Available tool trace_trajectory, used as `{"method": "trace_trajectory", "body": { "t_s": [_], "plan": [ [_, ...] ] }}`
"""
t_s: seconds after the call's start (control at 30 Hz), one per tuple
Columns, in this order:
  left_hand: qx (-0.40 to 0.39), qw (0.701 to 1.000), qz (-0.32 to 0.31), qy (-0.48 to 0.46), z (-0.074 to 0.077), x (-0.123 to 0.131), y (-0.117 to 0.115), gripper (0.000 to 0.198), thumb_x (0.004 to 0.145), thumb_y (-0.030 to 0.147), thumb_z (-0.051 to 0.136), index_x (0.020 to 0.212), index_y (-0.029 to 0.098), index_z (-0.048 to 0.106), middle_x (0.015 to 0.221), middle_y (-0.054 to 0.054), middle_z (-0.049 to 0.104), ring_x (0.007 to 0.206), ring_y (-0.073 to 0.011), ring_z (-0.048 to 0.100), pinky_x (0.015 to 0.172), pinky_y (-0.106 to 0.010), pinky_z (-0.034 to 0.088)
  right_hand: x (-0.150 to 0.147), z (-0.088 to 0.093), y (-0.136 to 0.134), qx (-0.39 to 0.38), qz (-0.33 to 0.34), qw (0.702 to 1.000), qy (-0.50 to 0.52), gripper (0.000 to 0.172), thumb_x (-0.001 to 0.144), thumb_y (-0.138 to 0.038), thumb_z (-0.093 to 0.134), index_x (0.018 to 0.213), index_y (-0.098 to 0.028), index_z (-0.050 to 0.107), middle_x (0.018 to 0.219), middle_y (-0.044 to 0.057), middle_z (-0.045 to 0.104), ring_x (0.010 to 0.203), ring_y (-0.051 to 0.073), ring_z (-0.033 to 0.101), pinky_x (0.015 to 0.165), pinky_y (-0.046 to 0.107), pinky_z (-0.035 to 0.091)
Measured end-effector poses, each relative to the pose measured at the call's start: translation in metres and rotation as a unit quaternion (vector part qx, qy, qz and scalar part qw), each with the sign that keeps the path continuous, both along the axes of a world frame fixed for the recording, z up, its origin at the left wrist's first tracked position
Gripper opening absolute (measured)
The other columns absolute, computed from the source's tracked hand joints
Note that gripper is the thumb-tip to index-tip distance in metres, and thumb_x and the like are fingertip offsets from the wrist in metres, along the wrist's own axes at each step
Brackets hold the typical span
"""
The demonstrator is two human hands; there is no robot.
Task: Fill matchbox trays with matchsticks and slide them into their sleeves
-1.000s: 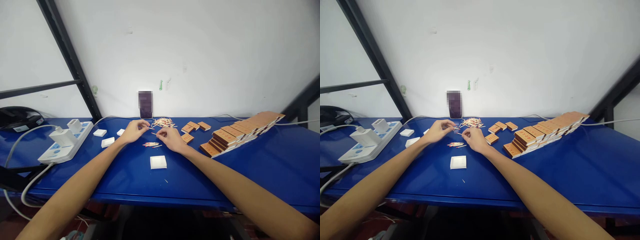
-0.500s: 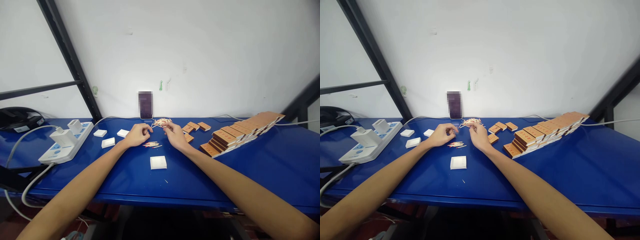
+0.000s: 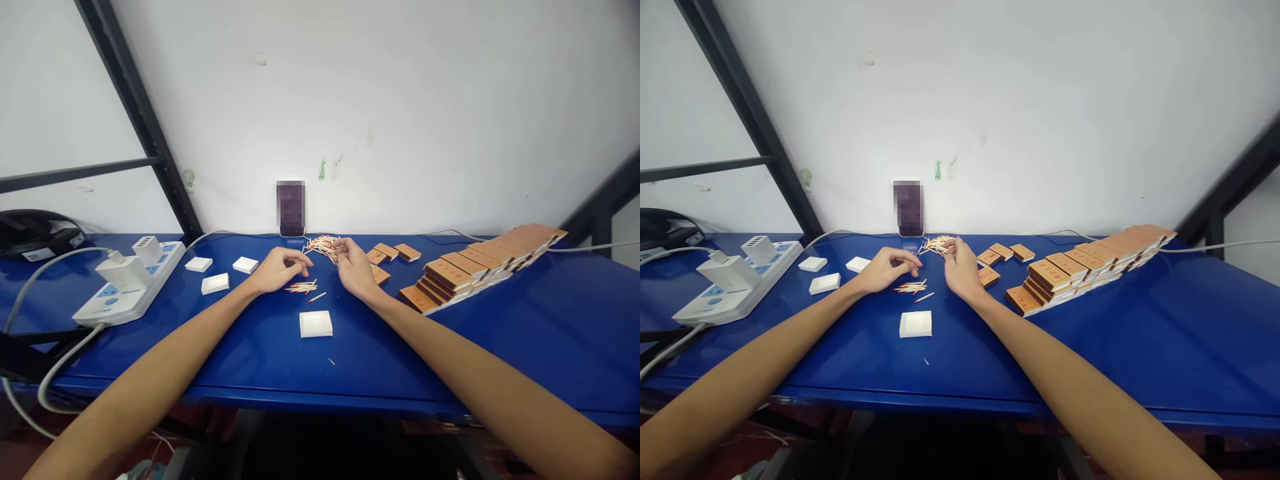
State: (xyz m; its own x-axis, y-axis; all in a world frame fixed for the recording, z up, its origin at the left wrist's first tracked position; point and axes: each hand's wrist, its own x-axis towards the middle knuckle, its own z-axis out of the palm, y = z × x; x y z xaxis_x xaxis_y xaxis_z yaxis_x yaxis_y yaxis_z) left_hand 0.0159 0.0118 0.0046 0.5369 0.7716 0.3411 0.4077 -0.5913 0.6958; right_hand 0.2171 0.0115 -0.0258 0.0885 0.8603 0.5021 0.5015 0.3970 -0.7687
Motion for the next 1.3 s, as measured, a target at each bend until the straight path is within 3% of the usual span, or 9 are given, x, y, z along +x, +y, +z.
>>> {"method": "trace_trajectory", "body": {
  "t_s": [0.13,0.27,0.37,0.5,0.7,1.0,1.13,1.2,1.3],
  "plan": [
    [0.097,0.987,0.099,0.076,-0.005,-0.002,0.008,0.024,0.082,0.022,0.049,0.088,0.018,0.072,0.088,-0.002,0.073,0.077,-0.0157,0.064,0.076,-0.029,0.051,0.004,0.012,-0.010,0.065,0.056,0.984,-0.157,0.029,0.075,-0.003,0.041,0.091,-0.017,0.060,0.092,0.008,0.060,0.085,0.020,0.055,0.082,0.036,0.043],
    [0.154,0.966,0.143,0.152,-0.010,-0.011,0.017,0.027,0.083,0.021,0.048,0.095,0.019,0.072,0.098,-0.004,0.070,0.085,-0.0179,0.063,0.084,-0.033,0.049,0.006,0.019,-0.022,0.047,0.198,0.952,-0.228,0.027,0.079,-0.005,0.049,0.098,-0.018,0.064,0.096,0.005,0.059,0.082,0.016,0.055,0.079,0.031,0.043],
    [0.172,0.949,0.172,0.202,-0.013,-0.016,0.020,0.032,0.087,0.023,0.045,0.109,0.021,0.068,0.116,-0.006,0.065,0.107,-0.0231,0.057,0.097,-0.041,0.044,0.007,0.019,-0.024,0.015,0.255,0.936,-0.244,0.019,0.088,-0.019,0.053,0.100,-0.019,0.067,0.093,0.005,0.057,0.080,0.014,0.054,0.077,0.031,0.043],
    [0.149,0.935,0.162,0.278,-0.017,-0.019,0.020,0.044,0.090,0.023,0.038,0.130,0.026,0.054,0.141,-0.007,0.048,0.131,-0.0279,0.040,0.104,-0.054,0.033,0.009,0.016,-0.022,0.000,0.280,0.926,-0.255,0.017,0.088,-0.024,0.057,0.100,-0.020,0.068,0.089,0.003,0.056,0.080,0.015,0.053,0.077,0.030,0.043],
    [0.146,0.933,0.107,0.311,-0.019,-0.018,0.024,0.045,0.091,0.021,0.034,0.132,0.024,0.052,0.144,-0.005,0.047,0.137,-0.0271,0.034,0.109,-0.054,0.027,0.010,0.016,-0.021,-0.011,0.296,0.925,-0.239,0.010,0.086,-0.026,0.061,0.090,-0.019,0.068,0.092,0.004,0.055,0.081,0.015,0.053,0.076,0.029,0.043],
    [0.207,0.943,0.076,0.249,-0.017,-0.015,0.025,0.032,0.082,0.015,0.046,0.102,0.017,0.071,0.107,-0.007,0.069,0.101,-0.0236,0.058,0.095,-0.038,0.043,0.003,0.017,-0.026,-0.011,0.268,0.940,-0.210,0.014,0.086,-0.032,0.061,0.089,-0.020,0.067,0.091,0.003,0.057,0.074,0.013,0.053,0.074,0.029,0.044],
    [0.184,0.953,0.073,0.229,-0.013,-0.012,0.023,0.033,0.079,0.009,0.047,0.100,0.018,0.071,0.094,-0.005,0.069,0.086,-0.0197,0.060,0.085,-0.034,0.047,0.002,0.014,-0.019,-0.004,0.111,0.967,-0.230,0.019,0.090,-0.020,0.048,0.097,-0.017,0.066,0.091,0.006,0.064,0.081,0.017,0.057,0.081,0.032,0.043],
    [0.170,0.956,0.071,0.229,-0.012,-0.010,0.021,0.036,0.077,0.006,0.046,0.102,0.018,0.070,0.089,-0.005,0.068,0.083,-0.0192,0.060,0.082,-0.033,0.047,0.004,0.012,-0.015,-0.013,0.042,0.963,-0.265,0.026,0.088,-0.012,0.044,0.105,-0.014,0.064,0.099,0.010,0.065,0.091,0.020,0.058,0.087,0.033,0.042],
    [0.176,0.954,0.063,0.236,-0.010,-0.009,0.020,0.032,0.076,0.006,0.046,0.092,0.017,0.071,0.091,-0.007,0.065,0.086,-0.0198,0.059,0.083,-0.034,0.047,0.007,0.009,-0.011,-0.032,0.011,0.943,-0.330,0.029,0.087,-0.011,0.043,0.109,-0.012,0.063,0.107,0.016,0.062,0.099,0.025,0.058,0.089,0.035,0.042]
  ]
}}
